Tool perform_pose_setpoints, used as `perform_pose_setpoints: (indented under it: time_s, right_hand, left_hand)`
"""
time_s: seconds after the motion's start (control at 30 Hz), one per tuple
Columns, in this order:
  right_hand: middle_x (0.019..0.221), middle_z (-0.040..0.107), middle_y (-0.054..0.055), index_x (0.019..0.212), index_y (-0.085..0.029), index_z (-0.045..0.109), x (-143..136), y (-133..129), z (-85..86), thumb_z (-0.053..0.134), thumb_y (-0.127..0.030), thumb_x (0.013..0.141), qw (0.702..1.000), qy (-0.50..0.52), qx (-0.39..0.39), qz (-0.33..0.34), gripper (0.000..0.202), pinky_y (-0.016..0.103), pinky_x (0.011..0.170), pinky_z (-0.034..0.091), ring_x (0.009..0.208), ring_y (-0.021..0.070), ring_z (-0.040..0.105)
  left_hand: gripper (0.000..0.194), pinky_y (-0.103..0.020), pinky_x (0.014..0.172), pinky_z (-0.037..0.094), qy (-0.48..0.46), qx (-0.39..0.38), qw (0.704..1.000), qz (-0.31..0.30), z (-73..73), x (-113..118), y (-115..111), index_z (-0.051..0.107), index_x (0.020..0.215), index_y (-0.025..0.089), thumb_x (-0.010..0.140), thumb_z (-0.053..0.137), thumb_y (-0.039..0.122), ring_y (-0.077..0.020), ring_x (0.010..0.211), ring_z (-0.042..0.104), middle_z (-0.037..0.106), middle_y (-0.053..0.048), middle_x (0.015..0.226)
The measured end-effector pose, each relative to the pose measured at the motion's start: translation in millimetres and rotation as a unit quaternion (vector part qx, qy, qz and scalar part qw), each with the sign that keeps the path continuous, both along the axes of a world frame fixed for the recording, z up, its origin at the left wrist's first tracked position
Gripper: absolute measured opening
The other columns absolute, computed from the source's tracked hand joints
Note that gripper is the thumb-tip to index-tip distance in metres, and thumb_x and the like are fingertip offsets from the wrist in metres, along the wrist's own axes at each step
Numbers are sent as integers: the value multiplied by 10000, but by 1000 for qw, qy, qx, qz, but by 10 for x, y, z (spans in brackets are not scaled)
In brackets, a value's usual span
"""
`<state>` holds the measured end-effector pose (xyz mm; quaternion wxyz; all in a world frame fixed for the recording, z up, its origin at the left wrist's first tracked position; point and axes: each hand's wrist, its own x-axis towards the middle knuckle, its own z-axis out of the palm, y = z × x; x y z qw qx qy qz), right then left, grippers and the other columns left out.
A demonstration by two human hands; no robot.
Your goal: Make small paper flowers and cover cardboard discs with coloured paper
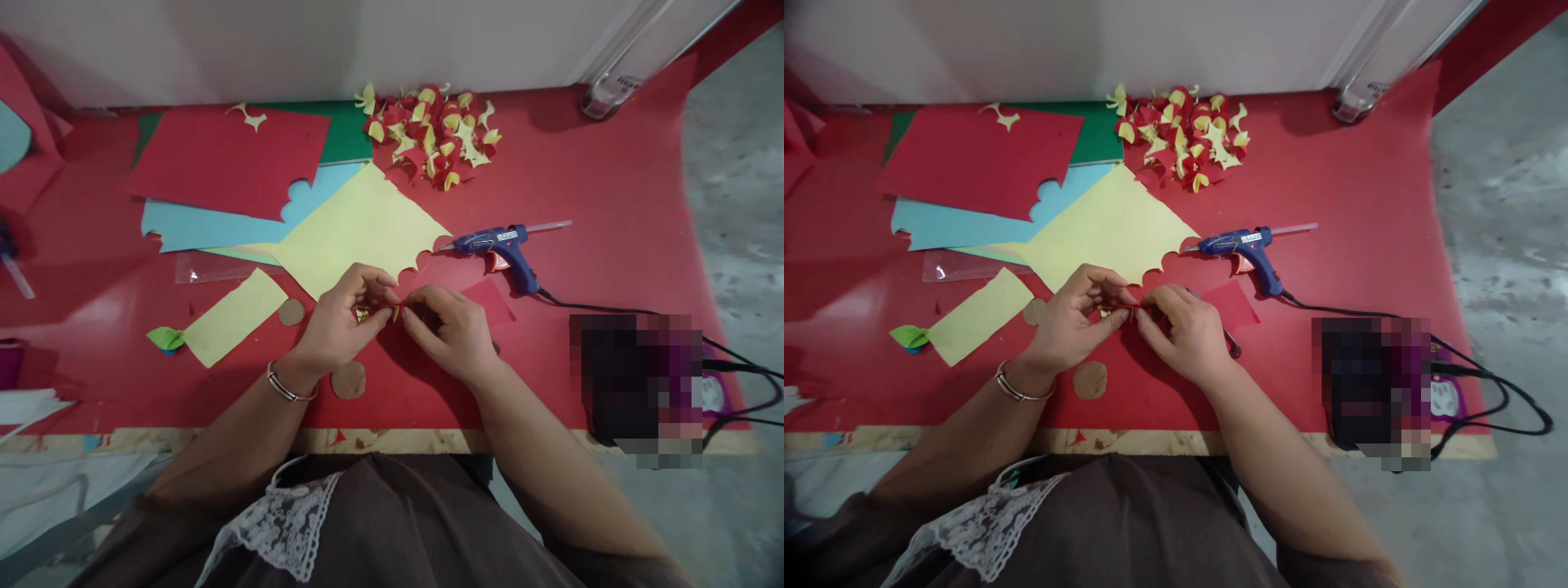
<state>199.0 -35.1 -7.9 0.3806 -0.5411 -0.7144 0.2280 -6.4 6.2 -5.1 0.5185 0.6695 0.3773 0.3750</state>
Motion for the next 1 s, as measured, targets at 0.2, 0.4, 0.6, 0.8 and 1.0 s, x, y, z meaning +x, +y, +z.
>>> perform_pose_setpoints:
  time_s: [0.2,0.4,0.6,0.8,1.0]
  right_hand:
    - [817,720,28,928,-230,667,-4,0,16,646,-360,1041,1000,4,-14,-1,174,287,619,458,667,152,615]
    - [810,710,21,935,-226,673,-3,5,13,652,-345,1048,1000,6,-3,5,166,277,605,453,629,137,588]
    - [819,724,31,933,-225,676,-9,-1,7,641,-326,1049,1000,-9,2,4,158,276,606,456,649,143,611]
    - [818,728,30,933,-226,676,-8,-5,4,642,-344,1048,1000,-17,12,-7,168,282,599,452,627,142,587]
    - [830,741,32,942,-224,686,-6,-6,-9,652,-327,1044,1000,-18,20,-6,148,279,587,447,609,137,578]
  left_hand:
    - [337,-300,871,621,20,7,1000,-3,-11,-22,-1,643,1219,255,927,704,98,-163,987,768,775,-43,1052]
    - [434,-271,870,609,-3,-31,1000,2,-13,-5,-18,639,1244,257,865,708,57,-159,1026,767,770,-43,1071]
    - [569,-261,888,611,-74,-74,994,15,-41,34,-19,578,1293,257,793,705,19,-154,1068,769,752,-47,1108]
    - [590,-266,822,624,-105,-135,985,4,4,36,-22,523,1315,259,801,749,78,-176,1055,765,744,-70,1132]
    - [534,-275,846,634,-108,-158,981,18,17,28,-3,531,1279,250,835,811,149,-176,1053,767,749,-56,1079]
